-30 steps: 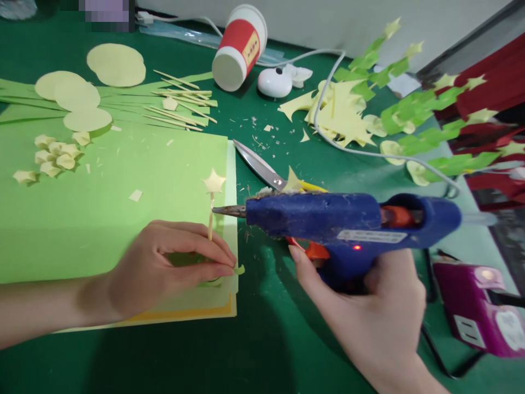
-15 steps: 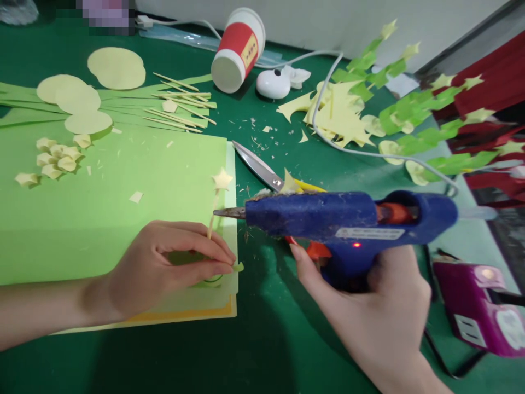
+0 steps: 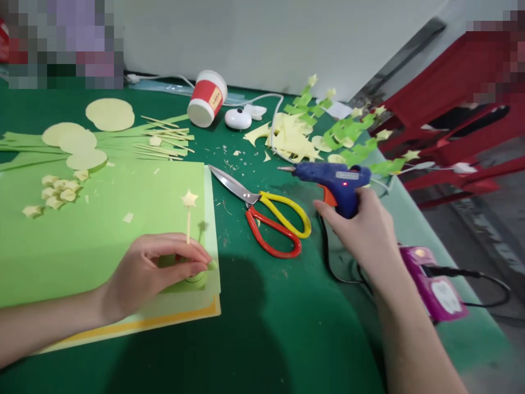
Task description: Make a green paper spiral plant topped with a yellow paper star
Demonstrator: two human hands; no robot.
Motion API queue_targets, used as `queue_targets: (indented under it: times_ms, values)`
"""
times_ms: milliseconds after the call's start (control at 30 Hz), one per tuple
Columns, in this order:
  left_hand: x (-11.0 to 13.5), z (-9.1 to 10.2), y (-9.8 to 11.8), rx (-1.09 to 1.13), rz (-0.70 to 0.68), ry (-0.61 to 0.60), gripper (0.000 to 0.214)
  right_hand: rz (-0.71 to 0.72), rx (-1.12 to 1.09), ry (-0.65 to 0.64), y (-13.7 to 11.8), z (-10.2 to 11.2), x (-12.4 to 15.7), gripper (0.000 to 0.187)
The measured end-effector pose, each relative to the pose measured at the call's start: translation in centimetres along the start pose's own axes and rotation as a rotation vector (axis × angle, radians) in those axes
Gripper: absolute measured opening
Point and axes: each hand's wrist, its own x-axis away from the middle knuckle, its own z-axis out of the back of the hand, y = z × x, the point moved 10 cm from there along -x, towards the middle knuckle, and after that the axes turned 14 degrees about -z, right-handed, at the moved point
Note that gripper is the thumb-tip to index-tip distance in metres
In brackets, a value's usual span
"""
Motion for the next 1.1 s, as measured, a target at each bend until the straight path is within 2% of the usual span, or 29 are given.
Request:
queue_targets:
  times_ms: [100,233,367,433,467,533,600,700,767,900,1100]
  values:
    - [0.0,0.1,-0.2,-0.002,0.028,0.009,0.007,0.011,0.041,-0.045,0.6,-1.2,-1.4,0.034]
    - [0.3,0.3,-0.4,-0.001,0.051,0.025,0.006,0.064,0.007,-0.04,0.4,-1.9,-1.5,0.035]
    - [0.3,0.8,0.3,-0.027,0.028,0.047,0.005,0.193,-0.107,0.102,-1.9,0.6,1.4,0.036]
    - [0.3,0.9,1.3,-0.026,0.002,0.056,0.004,0.318,-0.218,0.092,-4.1,1.9,4.2,0.028]
    - [0.2,0.9,1.9,-0.029,-0.013,0.056,0.004,0.414,-0.286,0.019,-5.6,2.1,6.0,0.023]
    - [0.1,0.7,3.4,-0.047,-0.046,0.035,0.004,0.627,-0.567,-0.343,-9.1,1.7,10.1,0.017]
    - [0.1,0.3,5.0,-0.068,-0.086,0.003,0.005,0.686,-0.724,-0.604,-11.4,1.7,13.1,0.012]
    - [0.0,0.2,7.6,-0.117,-0.157,-0.004,0.006,0.7,-0.911,-0.837,-13.8,2.2,15.4,0.008]
    - [0.0,0.4,9.2,-0.16,-0.195,0.007,0.007,0.685,-0.996,-0.918,-14.7,2.7,15.9,0.008]
    - [0.0,0.3,11.7,-0.204,-0.271,-0.013,0.008,0.662,-1.07,-0.952,-15.4,3.5,15.9,0.005]
    - [-0.3,0.3,13.2,-0.336,-0.341,-0.02,0.008,0.654,-1.124,-0.942,-15.8,4.0,15.9,0.004]
